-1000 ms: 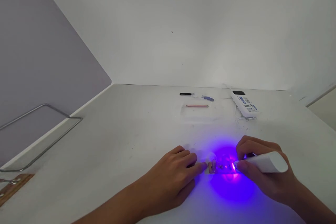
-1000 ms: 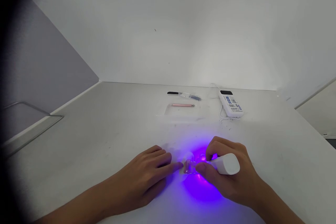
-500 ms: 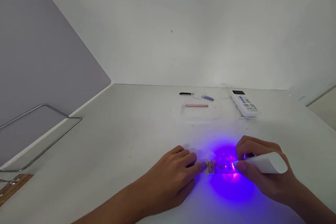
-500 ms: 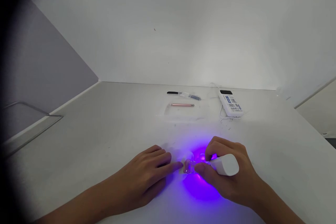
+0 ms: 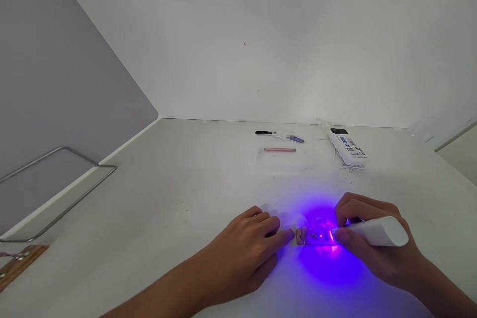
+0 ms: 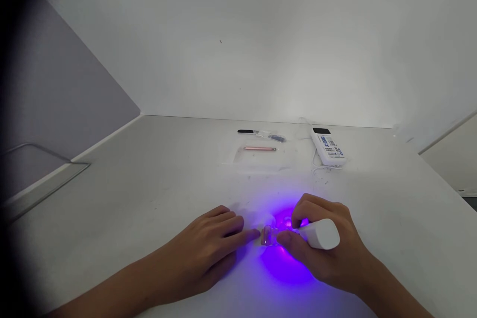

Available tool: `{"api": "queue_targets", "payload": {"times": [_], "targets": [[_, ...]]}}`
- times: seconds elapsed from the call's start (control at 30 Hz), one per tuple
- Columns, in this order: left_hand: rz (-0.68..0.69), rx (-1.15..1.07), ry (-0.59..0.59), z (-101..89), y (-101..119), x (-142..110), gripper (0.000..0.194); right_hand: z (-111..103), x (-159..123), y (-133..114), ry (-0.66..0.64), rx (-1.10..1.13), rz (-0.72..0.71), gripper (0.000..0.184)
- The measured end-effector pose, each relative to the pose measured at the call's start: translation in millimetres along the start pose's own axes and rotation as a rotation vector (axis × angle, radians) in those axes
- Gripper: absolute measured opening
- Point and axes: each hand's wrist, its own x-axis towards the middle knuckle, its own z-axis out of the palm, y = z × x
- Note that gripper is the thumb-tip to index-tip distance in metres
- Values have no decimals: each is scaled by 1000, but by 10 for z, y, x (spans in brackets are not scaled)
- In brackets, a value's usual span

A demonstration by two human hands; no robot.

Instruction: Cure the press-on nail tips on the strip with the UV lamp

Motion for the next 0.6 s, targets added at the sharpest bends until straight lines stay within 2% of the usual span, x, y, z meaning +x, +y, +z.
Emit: {"api": "queue_targets", "payload": {"times": [0.6], "targets": [[2,-12,15,-6,-1,10,34,-1,15,-10,7,-25,-43,24]]}}
